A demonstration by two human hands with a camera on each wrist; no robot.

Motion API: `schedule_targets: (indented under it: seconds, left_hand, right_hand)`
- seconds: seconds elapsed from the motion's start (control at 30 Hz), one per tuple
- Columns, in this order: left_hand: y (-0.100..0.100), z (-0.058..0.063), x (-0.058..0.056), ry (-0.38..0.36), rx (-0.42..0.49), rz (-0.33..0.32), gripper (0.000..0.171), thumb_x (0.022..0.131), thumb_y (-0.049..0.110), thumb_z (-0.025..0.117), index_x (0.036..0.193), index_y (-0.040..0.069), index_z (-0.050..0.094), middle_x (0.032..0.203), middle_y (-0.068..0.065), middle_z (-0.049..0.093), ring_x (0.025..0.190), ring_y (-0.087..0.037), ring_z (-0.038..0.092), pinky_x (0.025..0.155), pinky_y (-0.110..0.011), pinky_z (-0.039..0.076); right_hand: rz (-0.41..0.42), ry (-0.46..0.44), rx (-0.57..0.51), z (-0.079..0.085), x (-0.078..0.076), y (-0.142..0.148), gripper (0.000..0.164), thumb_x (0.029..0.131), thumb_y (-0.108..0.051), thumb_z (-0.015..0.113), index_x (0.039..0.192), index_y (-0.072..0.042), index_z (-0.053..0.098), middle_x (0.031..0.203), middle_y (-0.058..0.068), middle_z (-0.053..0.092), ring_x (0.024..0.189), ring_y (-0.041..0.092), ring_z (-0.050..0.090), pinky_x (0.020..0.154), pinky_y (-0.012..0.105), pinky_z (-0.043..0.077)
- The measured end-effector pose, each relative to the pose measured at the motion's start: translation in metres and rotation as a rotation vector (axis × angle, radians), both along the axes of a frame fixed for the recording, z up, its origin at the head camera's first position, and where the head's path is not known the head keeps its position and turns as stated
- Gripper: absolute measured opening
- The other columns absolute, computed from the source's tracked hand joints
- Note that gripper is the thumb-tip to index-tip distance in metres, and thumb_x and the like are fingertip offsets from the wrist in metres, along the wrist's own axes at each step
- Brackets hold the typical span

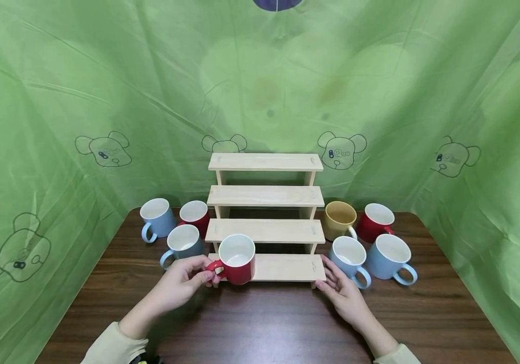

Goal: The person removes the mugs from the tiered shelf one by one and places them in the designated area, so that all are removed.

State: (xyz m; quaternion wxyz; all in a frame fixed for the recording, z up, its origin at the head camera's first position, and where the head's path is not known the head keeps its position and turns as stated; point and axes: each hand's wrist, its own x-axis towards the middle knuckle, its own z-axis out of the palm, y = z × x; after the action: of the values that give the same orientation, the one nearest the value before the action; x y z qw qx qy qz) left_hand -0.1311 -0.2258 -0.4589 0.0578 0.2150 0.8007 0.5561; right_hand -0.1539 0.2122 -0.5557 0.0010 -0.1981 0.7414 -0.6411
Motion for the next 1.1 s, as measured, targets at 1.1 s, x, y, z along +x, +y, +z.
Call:
schedule_targets:
  seconds: [1.1]
  left_hand:
    - [-0.050,0.067,0.016,0.291,0.037,0.128,0.021,0.101,-0.016,0.064,0.112,-0.001,0.075,0.096,-0.009,0.081,0.085,-0.011,0.077,0.075,-0.024,0.064]
  right_hand:
    - [-0.010,0.020,0.003,-0.001,0.000,0.000,0.068,0.105,0.006,0.067,0.164,0.013,0.032,0.154,0.042,0.050,0.131,-0.004,0.061,0.103,0.016,0.053]
